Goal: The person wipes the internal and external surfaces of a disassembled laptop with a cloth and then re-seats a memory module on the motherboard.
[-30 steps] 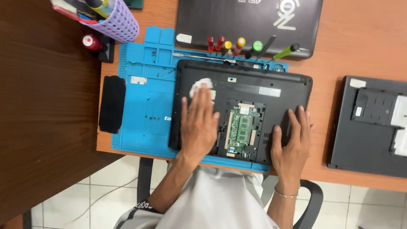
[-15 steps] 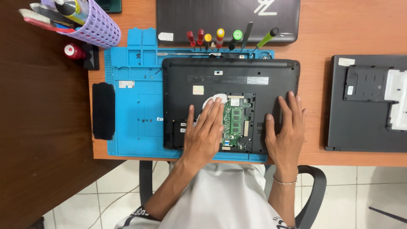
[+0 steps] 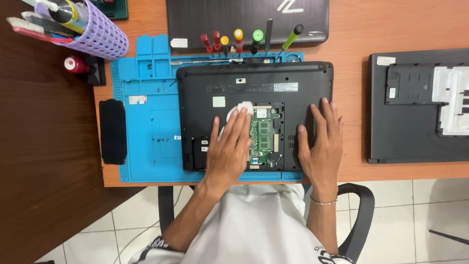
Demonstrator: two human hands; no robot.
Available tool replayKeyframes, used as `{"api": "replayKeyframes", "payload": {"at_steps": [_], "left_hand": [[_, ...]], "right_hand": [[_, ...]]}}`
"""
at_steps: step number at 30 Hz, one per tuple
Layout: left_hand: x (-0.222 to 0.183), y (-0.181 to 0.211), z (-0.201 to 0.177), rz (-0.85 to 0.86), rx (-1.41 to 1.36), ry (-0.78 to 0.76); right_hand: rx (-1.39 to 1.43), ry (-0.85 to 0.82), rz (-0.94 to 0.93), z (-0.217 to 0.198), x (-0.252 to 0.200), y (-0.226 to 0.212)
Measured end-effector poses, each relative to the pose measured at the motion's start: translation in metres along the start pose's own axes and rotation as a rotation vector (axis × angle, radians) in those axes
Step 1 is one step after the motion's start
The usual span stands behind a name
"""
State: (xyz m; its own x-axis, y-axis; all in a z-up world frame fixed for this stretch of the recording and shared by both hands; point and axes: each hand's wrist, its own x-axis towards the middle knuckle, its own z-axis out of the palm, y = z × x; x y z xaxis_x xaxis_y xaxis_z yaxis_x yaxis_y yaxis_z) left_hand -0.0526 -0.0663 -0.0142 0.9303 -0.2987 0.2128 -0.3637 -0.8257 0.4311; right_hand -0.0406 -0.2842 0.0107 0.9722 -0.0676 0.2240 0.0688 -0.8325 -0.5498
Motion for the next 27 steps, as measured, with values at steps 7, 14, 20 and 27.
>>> {"api": "replayKeyframes", "payload": {"at_steps": [7,14,20,27], "left_hand": [[-0.001,-0.003,-0.009,0.030,-0.004,-0.024],[0.041,-0.023,-0.023,0.312,-0.017,-0.156],[0.065,-0.017,-0.019,0.465,-0.101,-0.196],[0.069,-0.023,-0.025,0.451,-0.065,-0.153]], "right_hand": [[0.011,0.014,-0.003,0.000,0.000,-0.002],[0.022,0.024,0.001,-0.002,0.003,-0.004],[0.034,0.032,0.013,-0.003,0.005,-0.005],[0.032,0.019,0.019,-0.004,0.006,-0.006]]}}
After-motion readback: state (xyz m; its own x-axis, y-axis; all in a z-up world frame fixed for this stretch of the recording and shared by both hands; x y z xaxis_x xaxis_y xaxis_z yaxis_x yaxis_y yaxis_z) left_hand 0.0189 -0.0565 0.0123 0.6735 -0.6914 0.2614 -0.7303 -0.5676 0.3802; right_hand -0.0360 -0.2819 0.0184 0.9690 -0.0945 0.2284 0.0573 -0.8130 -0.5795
